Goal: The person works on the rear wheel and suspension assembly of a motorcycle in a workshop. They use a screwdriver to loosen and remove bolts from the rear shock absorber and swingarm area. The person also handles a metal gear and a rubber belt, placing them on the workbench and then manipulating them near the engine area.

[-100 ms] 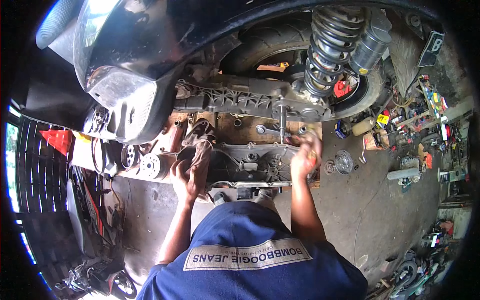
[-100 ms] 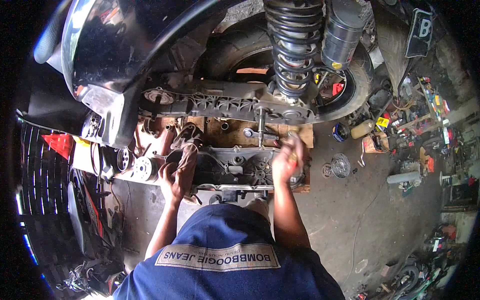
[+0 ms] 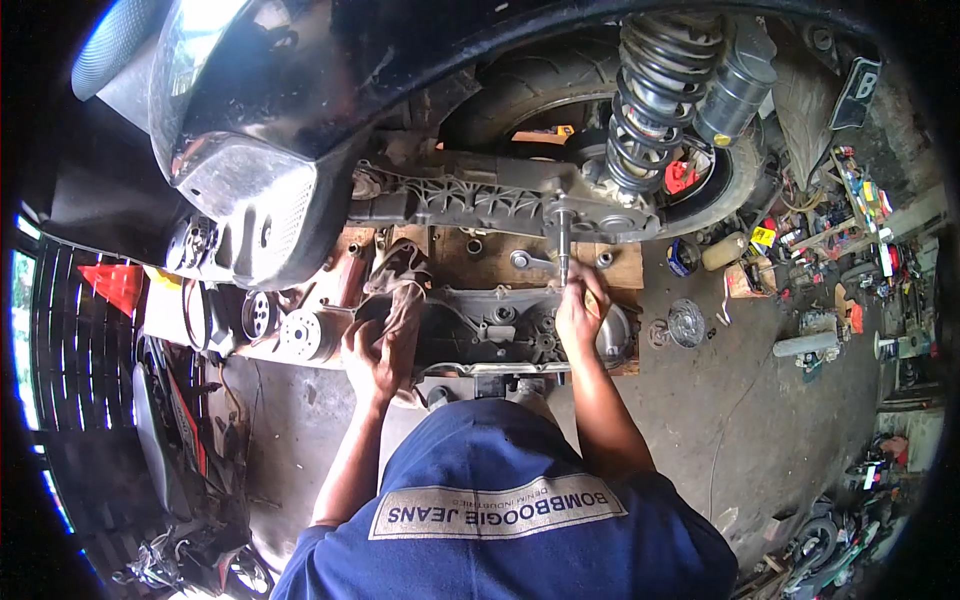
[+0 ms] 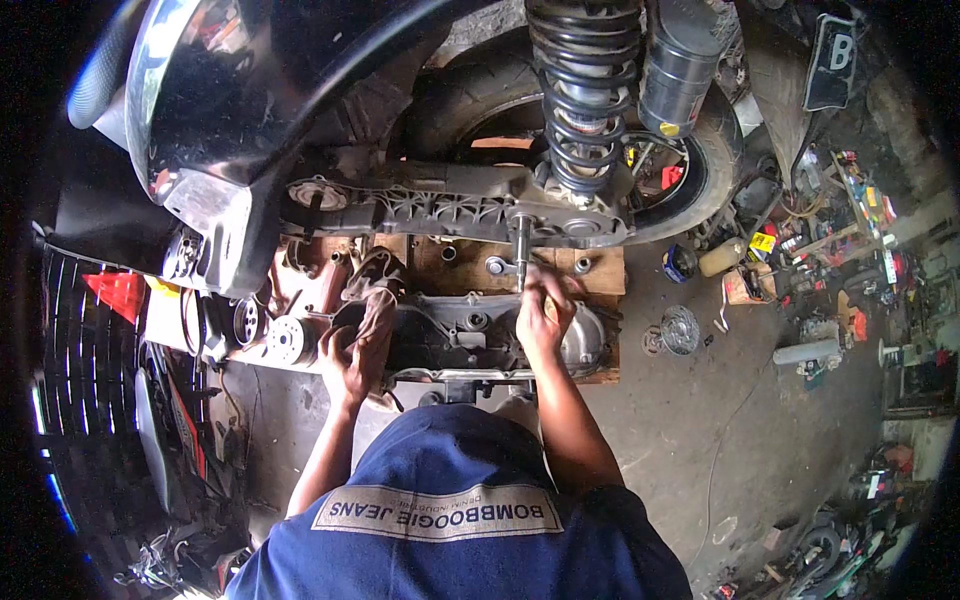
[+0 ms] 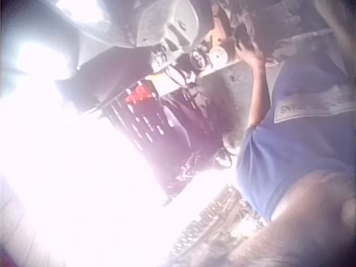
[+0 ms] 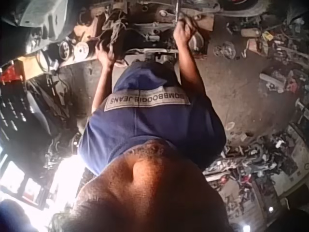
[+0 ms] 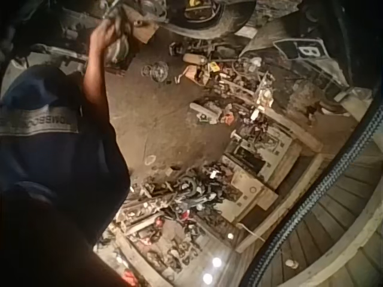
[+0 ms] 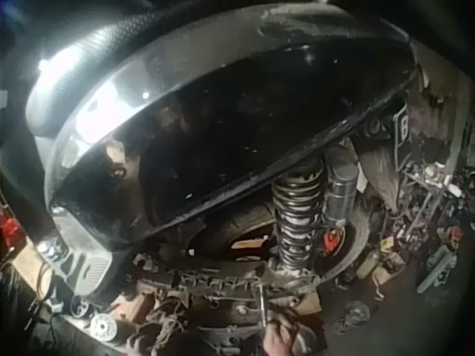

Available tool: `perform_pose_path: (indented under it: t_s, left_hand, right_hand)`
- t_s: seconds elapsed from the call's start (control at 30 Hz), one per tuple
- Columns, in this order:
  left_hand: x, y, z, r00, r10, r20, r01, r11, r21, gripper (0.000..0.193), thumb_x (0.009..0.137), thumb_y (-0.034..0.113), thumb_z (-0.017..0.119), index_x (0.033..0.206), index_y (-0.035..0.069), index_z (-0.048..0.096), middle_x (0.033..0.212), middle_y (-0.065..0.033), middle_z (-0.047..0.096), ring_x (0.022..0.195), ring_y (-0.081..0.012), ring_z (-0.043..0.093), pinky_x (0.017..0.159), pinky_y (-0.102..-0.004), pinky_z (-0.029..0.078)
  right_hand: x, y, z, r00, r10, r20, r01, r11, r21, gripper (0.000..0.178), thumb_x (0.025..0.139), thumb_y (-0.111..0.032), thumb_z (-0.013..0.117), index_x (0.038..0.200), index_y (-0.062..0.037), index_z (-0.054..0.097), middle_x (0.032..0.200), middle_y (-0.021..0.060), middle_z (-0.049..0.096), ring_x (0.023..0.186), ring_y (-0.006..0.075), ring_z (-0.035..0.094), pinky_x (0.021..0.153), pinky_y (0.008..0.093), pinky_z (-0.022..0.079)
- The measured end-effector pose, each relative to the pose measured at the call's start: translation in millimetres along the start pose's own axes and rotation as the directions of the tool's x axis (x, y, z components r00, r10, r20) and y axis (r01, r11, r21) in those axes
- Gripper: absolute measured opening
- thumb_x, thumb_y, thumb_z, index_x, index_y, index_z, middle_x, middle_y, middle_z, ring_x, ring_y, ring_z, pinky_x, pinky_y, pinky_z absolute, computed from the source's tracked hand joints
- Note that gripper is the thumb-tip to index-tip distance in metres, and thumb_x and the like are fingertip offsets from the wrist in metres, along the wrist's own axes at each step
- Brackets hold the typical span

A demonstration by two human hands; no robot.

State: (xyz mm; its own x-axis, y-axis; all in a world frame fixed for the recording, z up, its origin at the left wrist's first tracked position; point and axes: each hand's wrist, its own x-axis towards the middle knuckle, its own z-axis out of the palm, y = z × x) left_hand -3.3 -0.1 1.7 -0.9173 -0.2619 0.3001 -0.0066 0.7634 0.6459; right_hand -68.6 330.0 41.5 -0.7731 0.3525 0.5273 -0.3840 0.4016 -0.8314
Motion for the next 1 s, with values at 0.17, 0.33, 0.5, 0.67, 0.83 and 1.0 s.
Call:
perform_pose_path:
  t_s: [0.17, 0.33, 0.5, 0.67, 0.83, 1.0]
  left_hand:
    - [2, 0, 0, 0.999, 0.027, -0.042, -0.028, 1.000, -0.006, 0.044, 0.088, 0.038, 0.067, 0.113, 0.003, 0.062, 0.121, -0.0218, 0.056, 0.113, -0.0394, 0.054, 0.097, -0.0494, 0.042]
    - [-4, 2, 2, 0.999, -0.018, -0.044, 0.018, 1.000, -0.015, 0.042, 0.088, 0.038, 0.067, 0.112, 0.004, 0.063, 0.123, -0.0214, 0.056, 0.114, -0.0394, 0.053, 0.099, -0.0500, 0.041]
    - [-3, -1, 2, 0.999, -0.038, -0.023, 0.038, 0.999, -0.024, 0.040, 0.088, 0.037, 0.067, 0.113, 0.006, 0.065, 0.125, -0.0215, 0.055, 0.118, -0.0398, 0.052, 0.101, -0.0507, 0.040]
    - [-3, -1, 0, 0.999, -0.033, -0.028, 0.031, 0.998, -0.048, 0.040, 0.088, 0.038, 0.066, 0.112, 0.005, 0.065, 0.126, -0.0221, 0.055, 0.119, -0.0400, 0.052, 0.101, -0.0501, 0.040]
    - [-3, 1, 0, 1.000, -0.016, -0.026, 0.016, 1.000, -0.021, 0.040, 0.088, 0.036, 0.066, 0.110, 0.003, 0.066, 0.125, -0.0232, 0.055, 0.117, -0.0410, 0.052, 0.101, -0.0498, 0.040]
    - [-3, 2, -2, 0.999, -0.023, -0.044, 0.023, 1.000, -0.019, 0.040, 0.089, 0.038, 0.065, 0.107, 0.002, 0.066, 0.122, -0.0247, 0.057, 0.115, -0.0416, 0.054, 0.099, -0.0505, 0.042]
  right_hand:
    - [2, -7, -17, 0.935, 0.179, -0.307, -0.095, 0.958, 0.270, 0.023, 0.097, -0.013, 0.050, 0.106, 0.0033, 0.063, 0.097, 0.0106, 0.064, 0.081, 0.0196, 0.063, 0.073, 0.0333, 0.055]
    - [0, 22, -8, 0.992, 0.085, -0.089, -0.051, 0.941, 0.335, 0.020, 0.093, -0.007, 0.052, 0.106, 0.0024, 0.064, 0.088, 0.0078, 0.065, 0.083, 0.0188, 0.063, 0.073, 0.0348, 0.050]
    - [-3, 2, -36, 0.940, 0.215, -0.264, -0.171, 0.968, 0.182, 0.023, 0.099, -0.010, 0.048, 0.113, 0.0037, 0.059, 0.107, 0.0132, 0.062, 0.086, 0.0211, 0.064, 0.079, 0.0341, 0.055]
    - [-8, 5, 10, 0.968, 0.140, -0.209, -0.141, 0.990, 0.011, 0.026, 0.092, 0.001, 0.052, 0.114, 0.0010, 0.066, 0.096, 0.0100, 0.065, 0.088, 0.0187, 0.062, 0.079, 0.0309, 0.051]
    - [-3, -5, -16, 0.955, 0.240, -0.175, -0.191, 0.947, 0.257, 0.023, 0.098, -0.010, 0.055, 0.117, 0.0027, 0.063, 0.097, 0.0117, 0.066, 0.084, 0.0161, 0.062, 0.080, 0.0298, 0.054]
    - [-6, 4, 24, 0.979, -0.091, -0.184, 0.085, 0.996, -0.039, 0.019, 0.095, -0.007, 0.060, 0.111, 0.0007, 0.067, 0.094, 0.0144, 0.070, 0.085, 0.0224, 0.066, 0.080, 0.0348, 0.052]
